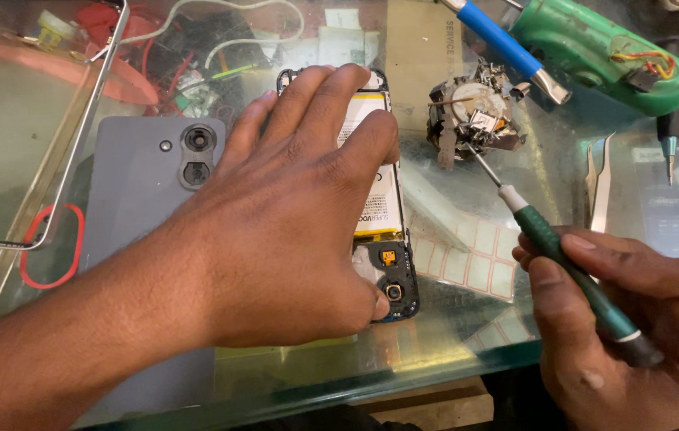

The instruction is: The person repairs a disassembled smartphone on a glass workbench, using a screwdriver to work on screws and internal components near the battery while holding the phone steady with the other hand. They reposition the phone and continue prying and tightening small internal parts throughout the episode.

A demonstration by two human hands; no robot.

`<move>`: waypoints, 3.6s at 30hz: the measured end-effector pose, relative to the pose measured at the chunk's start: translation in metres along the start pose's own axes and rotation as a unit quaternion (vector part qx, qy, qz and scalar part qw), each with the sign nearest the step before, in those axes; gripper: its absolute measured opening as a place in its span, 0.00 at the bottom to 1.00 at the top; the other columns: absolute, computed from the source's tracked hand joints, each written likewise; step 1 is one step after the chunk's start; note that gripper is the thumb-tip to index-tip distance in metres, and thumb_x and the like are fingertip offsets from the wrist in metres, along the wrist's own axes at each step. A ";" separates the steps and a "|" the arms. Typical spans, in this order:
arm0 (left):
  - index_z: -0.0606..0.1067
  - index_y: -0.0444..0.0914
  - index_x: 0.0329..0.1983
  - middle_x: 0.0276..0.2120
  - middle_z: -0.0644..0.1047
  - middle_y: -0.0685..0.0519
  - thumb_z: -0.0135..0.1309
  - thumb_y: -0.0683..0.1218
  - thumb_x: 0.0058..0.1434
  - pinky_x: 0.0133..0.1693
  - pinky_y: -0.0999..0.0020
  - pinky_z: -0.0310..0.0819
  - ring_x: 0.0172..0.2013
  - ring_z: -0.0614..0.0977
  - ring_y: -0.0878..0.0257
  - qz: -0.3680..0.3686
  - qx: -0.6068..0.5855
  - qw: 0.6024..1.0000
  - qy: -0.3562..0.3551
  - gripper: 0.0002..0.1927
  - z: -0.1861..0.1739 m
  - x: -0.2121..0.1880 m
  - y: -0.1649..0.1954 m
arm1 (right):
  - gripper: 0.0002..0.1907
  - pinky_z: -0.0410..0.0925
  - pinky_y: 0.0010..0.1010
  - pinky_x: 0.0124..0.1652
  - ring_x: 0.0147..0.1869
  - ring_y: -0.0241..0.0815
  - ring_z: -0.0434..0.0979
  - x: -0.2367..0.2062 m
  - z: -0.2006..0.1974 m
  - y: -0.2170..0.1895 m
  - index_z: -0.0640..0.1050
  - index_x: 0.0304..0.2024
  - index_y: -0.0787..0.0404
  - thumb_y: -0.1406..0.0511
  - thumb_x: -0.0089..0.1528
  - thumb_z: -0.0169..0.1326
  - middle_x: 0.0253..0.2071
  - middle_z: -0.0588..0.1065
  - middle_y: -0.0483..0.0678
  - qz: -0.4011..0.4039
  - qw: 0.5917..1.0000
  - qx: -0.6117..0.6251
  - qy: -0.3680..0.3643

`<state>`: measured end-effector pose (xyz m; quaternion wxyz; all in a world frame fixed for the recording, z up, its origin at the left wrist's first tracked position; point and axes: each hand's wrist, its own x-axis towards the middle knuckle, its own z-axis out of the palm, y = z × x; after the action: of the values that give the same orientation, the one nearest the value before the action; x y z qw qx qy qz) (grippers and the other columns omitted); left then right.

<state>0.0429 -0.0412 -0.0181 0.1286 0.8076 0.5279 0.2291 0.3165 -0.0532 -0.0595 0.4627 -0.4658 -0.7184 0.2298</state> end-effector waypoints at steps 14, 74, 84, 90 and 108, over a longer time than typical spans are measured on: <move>0.65 0.31 0.56 0.67 0.51 0.22 0.70 0.57 0.32 0.66 0.33 0.36 0.70 0.46 0.29 -0.002 -0.002 1.000 -0.006 0.49 0.000 0.000 0.000 | 0.13 0.78 0.28 0.55 0.54 0.46 0.85 0.000 0.001 0.003 0.64 0.53 0.71 0.76 0.74 0.56 0.49 0.78 0.62 -0.006 0.999 0.032 -0.001; 0.65 0.31 0.56 0.67 0.51 0.22 0.70 0.57 0.32 0.66 0.33 0.37 0.71 0.46 0.28 0.005 -0.004 1.000 -0.005 0.49 0.000 0.000 0.000 | 0.11 0.77 0.28 0.57 0.53 0.45 0.85 -0.008 -0.012 0.011 0.65 0.52 0.71 0.74 0.74 0.55 0.47 0.79 0.62 0.000 1.000 -0.014 -0.014; 0.66 0.33 0.57 0.67 0.54 0.23 0.67 0.54 0.31 0.64 0.34 0.38 0.70 0.49 0.29 -0.003 -0.008 1.000 0.008 0.47 0.001 -0.001 0.000 | 0.12 0.80 0.45 0.44 0.40 0.54 0.83 0.007 -0.069 0.066 0.69 0.52 0.58 0.66 0.66 0.50 0.35 0.77 0.59 0.073 0.964 0.185 -0.178; 0.65 0.31 0.59 0.67 0.55 0.23 0.65 0.52 0.31 0.64 0.31 0.40 0.70 0.51 0.30 -0.001 -0.004 1.000 0.027 0.49 0.003 0.000 0.000 | 0.18 0.78 0.48 0.39 0.36 0.51 0.79 0.009 -0.110 0.164 0.74 0.59 0.54 0.62 0.65 0.53 0.35 0.75 0.53 0.029 0.878 0.322 -0.354; 0.61 0.27 0.65 0.67 0.55 0.23 0.65 0.56 0.33 0.64 0.31 0.38 0.70 0.49 0.32 -0.011 -0.001 0.999 0.035 0.56 0.009 0.003 0.001 | 0.28 0.73 0.35 0.41 0.38 0.43 0.72 0.059 -0.086 0.234 0.75 0.55 0.73 0.52 0.72 0.44 0.39 0.73 0.56 0.344 0.464 0.414 -0.704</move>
<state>0.0492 -0.0385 -0.0252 0.1134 0.7930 0.5408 0.2565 0.4909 0.0980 -0.1703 -0.1771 -0.1099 -0.4032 0.8910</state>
